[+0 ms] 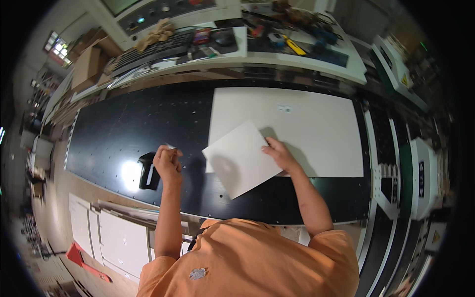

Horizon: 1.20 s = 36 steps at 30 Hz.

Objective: The person repeatedly picks up white rectangular panels, scans them with a handheld barcode scanner, and places them on a worktable or stacks them on the floor. The person also removes a label from one panel and uses a yellow tool to scrape the worktable surface.

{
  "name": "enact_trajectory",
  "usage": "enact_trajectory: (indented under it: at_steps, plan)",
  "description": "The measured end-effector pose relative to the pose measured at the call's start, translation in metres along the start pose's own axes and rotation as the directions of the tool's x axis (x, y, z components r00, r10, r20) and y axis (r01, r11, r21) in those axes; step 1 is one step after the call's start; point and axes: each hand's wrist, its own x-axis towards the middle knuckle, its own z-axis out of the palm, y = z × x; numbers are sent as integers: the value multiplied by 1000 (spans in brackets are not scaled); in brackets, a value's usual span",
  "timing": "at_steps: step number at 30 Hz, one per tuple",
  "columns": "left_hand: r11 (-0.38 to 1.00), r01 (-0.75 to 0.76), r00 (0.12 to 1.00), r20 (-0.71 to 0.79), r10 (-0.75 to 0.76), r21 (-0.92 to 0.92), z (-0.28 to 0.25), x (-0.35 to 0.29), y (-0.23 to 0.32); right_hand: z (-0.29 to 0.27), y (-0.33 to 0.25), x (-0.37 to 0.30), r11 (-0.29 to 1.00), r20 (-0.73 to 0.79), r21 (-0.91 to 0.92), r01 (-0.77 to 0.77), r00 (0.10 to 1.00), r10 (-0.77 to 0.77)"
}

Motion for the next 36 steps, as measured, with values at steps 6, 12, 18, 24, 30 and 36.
enact_trajectory:
  at_steps: [6, 12, 18, 24, 30, 36]
  plan:
    - [770, -564, 823, 129, 553, 297, 6, -3, -65, 11, -13, -65, 984, -172, 157, -88, 978, 115]
    - [322, -834, 543, 560, 626, 448, 5, -49, -126, -75, -93, -100, 959, -582, -283, 2, 794, -174]
    - [166, -882, 462, 740, 488, 442, -12, -67, -131, -125, -136, -101, 689, -565, -721, -74, 639, -522]
    - [152, -899, 434, 786, 441, 412, -34, -74, -120, -167, -108, -104, 49, -214, -971, -232, 768, -603]
    - [180, -915, 404, 812, 421, 362, -41, -84, -117, -188, -23, -154, -124, -193, -935, -332, 771, -607]
    - [151, -916, 401, 828, 391, 372, -35, -90, -118, -164, 13, -148, 143, -679, -719, -681, 642, -357]
